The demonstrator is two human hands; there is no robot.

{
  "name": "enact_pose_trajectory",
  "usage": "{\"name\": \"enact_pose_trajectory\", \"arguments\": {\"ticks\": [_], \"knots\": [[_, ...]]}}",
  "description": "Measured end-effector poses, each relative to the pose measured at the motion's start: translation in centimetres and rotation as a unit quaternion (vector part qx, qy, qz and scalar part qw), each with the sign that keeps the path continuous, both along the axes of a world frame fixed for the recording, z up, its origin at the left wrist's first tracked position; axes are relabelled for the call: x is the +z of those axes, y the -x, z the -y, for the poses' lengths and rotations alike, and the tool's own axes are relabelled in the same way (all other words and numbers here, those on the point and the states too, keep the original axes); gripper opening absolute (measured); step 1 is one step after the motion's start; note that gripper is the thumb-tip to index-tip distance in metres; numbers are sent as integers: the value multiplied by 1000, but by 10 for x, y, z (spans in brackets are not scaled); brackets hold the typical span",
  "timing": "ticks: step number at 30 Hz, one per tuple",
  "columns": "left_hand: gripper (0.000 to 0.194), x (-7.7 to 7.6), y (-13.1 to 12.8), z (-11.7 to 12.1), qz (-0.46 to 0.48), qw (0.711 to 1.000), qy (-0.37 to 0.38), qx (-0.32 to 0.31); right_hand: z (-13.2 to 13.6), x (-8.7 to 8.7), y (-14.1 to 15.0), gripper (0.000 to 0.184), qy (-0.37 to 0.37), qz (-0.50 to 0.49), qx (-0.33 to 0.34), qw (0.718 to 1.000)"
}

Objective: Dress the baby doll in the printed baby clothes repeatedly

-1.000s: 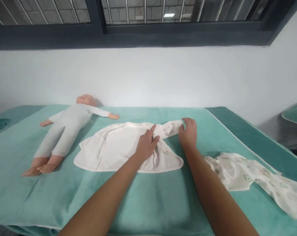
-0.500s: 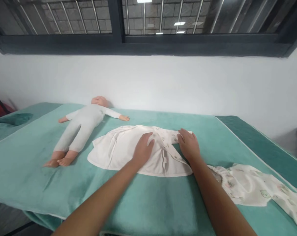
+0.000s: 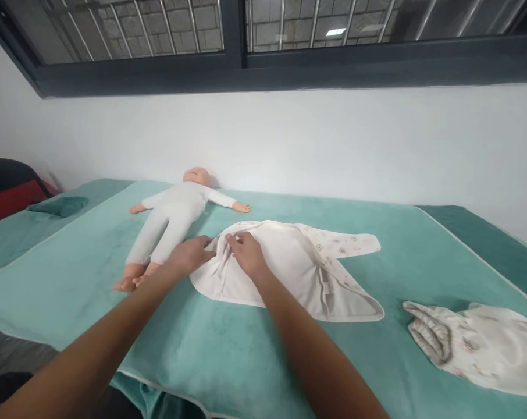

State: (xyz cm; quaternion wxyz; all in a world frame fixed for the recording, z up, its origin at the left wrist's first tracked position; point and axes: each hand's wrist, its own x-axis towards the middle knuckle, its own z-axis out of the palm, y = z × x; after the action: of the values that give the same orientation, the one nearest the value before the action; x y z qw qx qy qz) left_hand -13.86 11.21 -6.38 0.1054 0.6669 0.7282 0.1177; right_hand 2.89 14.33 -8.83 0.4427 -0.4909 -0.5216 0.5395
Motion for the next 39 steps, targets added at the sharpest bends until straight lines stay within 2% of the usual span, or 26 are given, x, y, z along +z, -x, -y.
{"name": "enact_pose_trajectory", "arguments": {"ticks": [2,4,9,12,15,17,19,22,24,26,29,33,36,39], "knots": [[16,0,-4,2,15,1000,4,-17,-10,-4,18,24,17,-30,-14,999],[18,5,-3,3,38,999,-9,-14,-16,-5,22,24,27,-52,-15,998],[19,29,13,-11,128,982,-93,101,-13,1,1,18,81,-166,14,983],[19,38,19,-29,89,983,-105,122,-12,3,-11,8,123,-247,-4,961],[29,38,18,-41,9,982,-157,110,-15,1,-15,9,148,-296,-27,943],[38,33,13,-42,-51,973,-211,81,-19,-1,-16,8,153,-320,-35,934],[45,23,4,-38,-83,969,-233,15,-22,-1,-17,6,153,-345,-43,925],[43,-1,-8,-27,-32,977,-178,-109,-25,0,-19,3,150,-375,-50,914],[49,-17,-11,-20,6,984,-117,-136,-24,2,-21,2,148,-386,-48,909],[54,-27,-9,-14,7,988,-71,-134,-23,4,-22,2,154,-391,-30,907],[54,-31,-5,-4,23,991,-52,-120,-21,5,-22,8,176,-389,13,904],[51,-30,-13,27,194,976,-83,-59,-22,2,-20,9,170,-372,21,912],[52,-36,-33,56,255,962,-95,-16,-24,-1,-19,10,117,-314,17,942],[63,-38,-55,75,235,965,-107,39,-23,-2,-18,12,29,-207,3,978]]}}
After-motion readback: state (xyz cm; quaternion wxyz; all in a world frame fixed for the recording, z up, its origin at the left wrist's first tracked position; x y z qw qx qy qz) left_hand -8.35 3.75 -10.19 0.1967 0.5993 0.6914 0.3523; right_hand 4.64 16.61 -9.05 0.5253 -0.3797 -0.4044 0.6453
